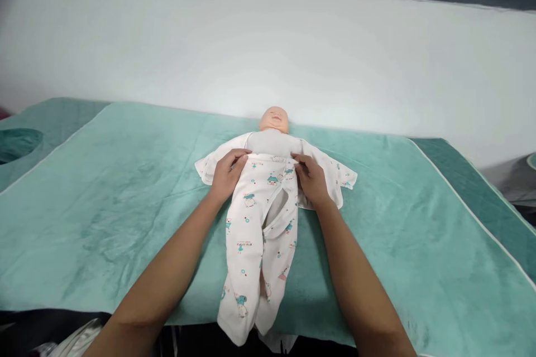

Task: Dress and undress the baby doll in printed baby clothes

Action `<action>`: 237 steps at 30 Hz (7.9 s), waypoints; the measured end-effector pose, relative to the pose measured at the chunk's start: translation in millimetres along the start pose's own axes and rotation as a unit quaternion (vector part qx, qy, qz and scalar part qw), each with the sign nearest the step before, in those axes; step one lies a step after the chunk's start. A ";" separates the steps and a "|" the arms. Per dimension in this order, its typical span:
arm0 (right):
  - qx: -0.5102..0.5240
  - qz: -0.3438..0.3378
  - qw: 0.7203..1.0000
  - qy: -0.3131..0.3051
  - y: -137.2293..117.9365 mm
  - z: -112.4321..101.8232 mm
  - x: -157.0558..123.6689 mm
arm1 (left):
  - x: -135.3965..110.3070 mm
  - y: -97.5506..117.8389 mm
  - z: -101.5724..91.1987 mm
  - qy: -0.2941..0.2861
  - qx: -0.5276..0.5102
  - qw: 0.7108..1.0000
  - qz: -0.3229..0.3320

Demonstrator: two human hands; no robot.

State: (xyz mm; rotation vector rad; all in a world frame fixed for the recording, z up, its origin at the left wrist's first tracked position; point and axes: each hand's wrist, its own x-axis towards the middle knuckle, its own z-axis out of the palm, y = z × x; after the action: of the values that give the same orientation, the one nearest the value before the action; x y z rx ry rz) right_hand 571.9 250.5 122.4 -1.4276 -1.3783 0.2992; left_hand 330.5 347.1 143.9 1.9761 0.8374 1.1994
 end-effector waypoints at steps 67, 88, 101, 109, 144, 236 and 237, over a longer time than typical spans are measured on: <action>0.237 0.244 0.925 -0.166 7.6 -9.4 21.1 | 3.5 -10.5 -10.0 -0.154 -0.217 0.914 -0.307; 0.155 0.198 0.968 -0.003 8.3 14.3 22.4 | 0.9 4.8 18.6 0.009 -0.287 0.885 -0.367; 0.025 0.160 0.987 0.014 -2.2 22.9 17.2 | -0.8 -0.8 26.2 0.062 -0.269 0.893 -0.355; -0.023 0.191 0.980 0.039 5.1 25.8 21.0 | -5.2 -10.7 28.6 0.046 -0.240 0.921 -0.302; -0.085 -0.062 0.994 -0.041 -73.1 15.4 13.5 | 0.7 -2.8 4.7 0.062 -0.020 0.992 -0.108; -0.175 -0.134 0.966 -0.137 -12.4 -9.6 -59.8 | -71.9 1.3 -5.4 -0.094 0.414 0.902 0.076; -0.158 -0.136 0.969 -0.136 -10.9 -10.1 -59.2 | -62.3 -4.9 0.2 -0.091 0.399 0.907 0.099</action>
State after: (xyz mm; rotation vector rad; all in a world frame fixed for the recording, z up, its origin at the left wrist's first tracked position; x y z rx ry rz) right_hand 556.0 193.6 107.0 -1.4678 -1.8923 0.0998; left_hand 306.6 300.4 109.9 2.8345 1.1715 0.8029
